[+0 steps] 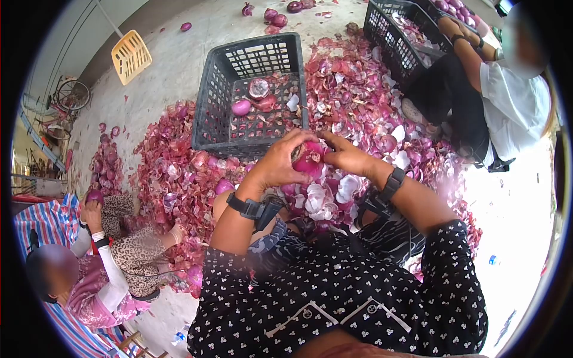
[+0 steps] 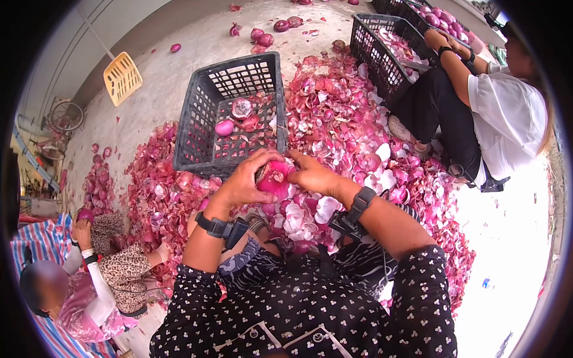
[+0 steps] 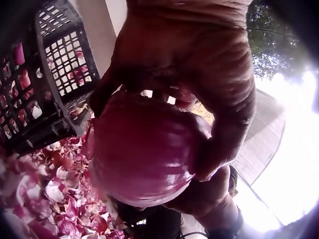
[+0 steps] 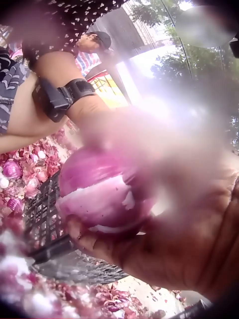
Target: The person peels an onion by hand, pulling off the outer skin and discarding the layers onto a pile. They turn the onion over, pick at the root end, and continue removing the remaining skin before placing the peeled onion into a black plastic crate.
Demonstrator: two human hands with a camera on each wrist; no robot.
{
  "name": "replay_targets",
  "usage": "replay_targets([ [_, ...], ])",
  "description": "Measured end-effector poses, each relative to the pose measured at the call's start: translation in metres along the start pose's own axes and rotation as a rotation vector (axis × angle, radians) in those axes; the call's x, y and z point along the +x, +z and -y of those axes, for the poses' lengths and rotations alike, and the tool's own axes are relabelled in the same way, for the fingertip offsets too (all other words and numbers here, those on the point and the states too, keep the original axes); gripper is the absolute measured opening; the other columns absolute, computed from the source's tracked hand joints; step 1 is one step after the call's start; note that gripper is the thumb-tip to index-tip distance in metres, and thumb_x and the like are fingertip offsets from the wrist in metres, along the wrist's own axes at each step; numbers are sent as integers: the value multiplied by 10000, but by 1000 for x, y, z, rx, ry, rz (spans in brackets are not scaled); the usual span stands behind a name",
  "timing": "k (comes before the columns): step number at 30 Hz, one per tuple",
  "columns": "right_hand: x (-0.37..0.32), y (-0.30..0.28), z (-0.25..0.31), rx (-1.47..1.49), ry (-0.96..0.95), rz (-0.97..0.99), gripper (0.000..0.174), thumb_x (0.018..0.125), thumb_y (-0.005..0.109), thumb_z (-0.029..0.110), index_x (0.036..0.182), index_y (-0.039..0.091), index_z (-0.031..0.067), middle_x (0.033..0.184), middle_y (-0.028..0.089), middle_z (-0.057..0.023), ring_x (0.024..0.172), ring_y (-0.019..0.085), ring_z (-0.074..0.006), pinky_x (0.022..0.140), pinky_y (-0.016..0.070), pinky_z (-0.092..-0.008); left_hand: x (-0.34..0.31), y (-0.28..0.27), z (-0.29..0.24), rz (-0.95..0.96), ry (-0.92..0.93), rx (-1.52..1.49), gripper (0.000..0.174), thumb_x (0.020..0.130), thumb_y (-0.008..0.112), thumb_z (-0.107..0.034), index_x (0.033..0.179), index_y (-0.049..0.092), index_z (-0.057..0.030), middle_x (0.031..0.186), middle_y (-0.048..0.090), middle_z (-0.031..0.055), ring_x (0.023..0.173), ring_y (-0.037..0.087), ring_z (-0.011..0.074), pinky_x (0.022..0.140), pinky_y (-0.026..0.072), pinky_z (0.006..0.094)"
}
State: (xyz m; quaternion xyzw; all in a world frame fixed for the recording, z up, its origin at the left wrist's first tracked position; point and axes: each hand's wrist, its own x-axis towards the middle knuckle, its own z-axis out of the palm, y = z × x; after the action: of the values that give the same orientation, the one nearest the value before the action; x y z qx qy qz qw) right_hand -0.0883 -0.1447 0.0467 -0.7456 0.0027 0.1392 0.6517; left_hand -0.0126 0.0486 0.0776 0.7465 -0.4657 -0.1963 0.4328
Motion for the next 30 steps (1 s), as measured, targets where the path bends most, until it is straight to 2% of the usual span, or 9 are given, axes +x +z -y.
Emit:
replay_targets([
  [5, 4, 3, -7, 150, 64, -20, 521, 760, 540, 64, 1259, 405, -5, 932, 593, -113, 710, 565, -140, 614, 474, -260, -1, -3, 4, -2, 11, -29, 753, 477, 779, -289, 1142, 521, -48, 1157, 523, 98, 1134, 490, 265, 988, 355, 349],
  [10, 5, 3, 5, 379, 106, -123, 449, 713, 565, -32, 1145, 489, 65, 918, 604, -123, 784, 610, -192, 666, 510, -290, -2, -17, 4, -202, -48, -698, 700, 531, 707, -246, 1173, 499, -58, 1114, 523, 91, 1085, 486, 215, 967, 366, 336],
  [14, 8, 6, 10, 707, 196, -187, 515, 684, 535, -110, 1167, 485, 61, 1012, 592, -141, 894, 621, -261, 750, 536, -345, -3, -10, 6, -421, -223, -1151, 713, 607, 653, -201, 1258, 398, -63, 1143, 503, 127, 1087, 501, 248, 940, 430, 389],
  [16, 9, 3, 11, 750, 187, -136, 523, 704, 522, -128, 1191, 451, 49, 1062, 572, -155, 955, 605, -283, 831, 525, -393, 1, -6, 13, -445, -186, -1209, 716, 674, 677, -230, 1291, 353, -65, 1170, 487, 126, 1094, 504, 259, 933, 449, 412],
  [20, 8, 9, 24, 696, 118, -348, 507, 697, 457, -148, 1162, 491, 52, 1055, 586, -145, 966, 602, -271, 824, 521, -365, 10, 2, 24, -562, -184, -1513, 665, 743, 699, -284, 1282, 369, -79, 1175, 484, 117, 1084, 508, 261, 919, 455, 436],
  [22, 12, 7, 20, 196, -97, -471, 510, 683, 409, -157, 1133, 524, 53, 1034, 601, -137, 974, 601, -250, 815, 508, -327, 16, 5, 30, -815, -232, -1361, 644, 731, 710, -261, 1255, 394, -58, 1188, 509, 124, 1059, 553, 285, 869, 498, 474],
  [24, 9, 5, 21, 70, -127, -511, 505, 672, 393, -153, 1105, 548, 55, 1025, 612, -135, 976, 599, -240, 813, 496, -311, 19, 9, 34, -822, -188, -1257, 597, 741, 704, -252, 1233, 401, -106, 1152, 520, 112, 1008, 576, 274, 806, 531, 469],
  [26, -2, 9, 28, -192, -264, -476, 467, 680, 441, -116, 1094, 565, 62, 937, 641, -149, 907, 630, -247, 782, 502, -312, 25, 11, 43, -1083, -384, -923, 539, 758, 689, -245, 1207, 406, -149, 1115, 528, 110, 978, 579, 266, 782, 540, 482],
  [30, 1, 14, -7, 244, 285, -319, 548, 695, 514, -108, 1225, 462, 20, 1083, 584, -147, 1012, 575, -263, 856, 479, -367, 19, -7, 68, -980, -429, -1302, 564, 737, 680, -430, 1174, 474, -138, 1075, 576, 78, 926, 594, 260, 744, 494, 462],
])
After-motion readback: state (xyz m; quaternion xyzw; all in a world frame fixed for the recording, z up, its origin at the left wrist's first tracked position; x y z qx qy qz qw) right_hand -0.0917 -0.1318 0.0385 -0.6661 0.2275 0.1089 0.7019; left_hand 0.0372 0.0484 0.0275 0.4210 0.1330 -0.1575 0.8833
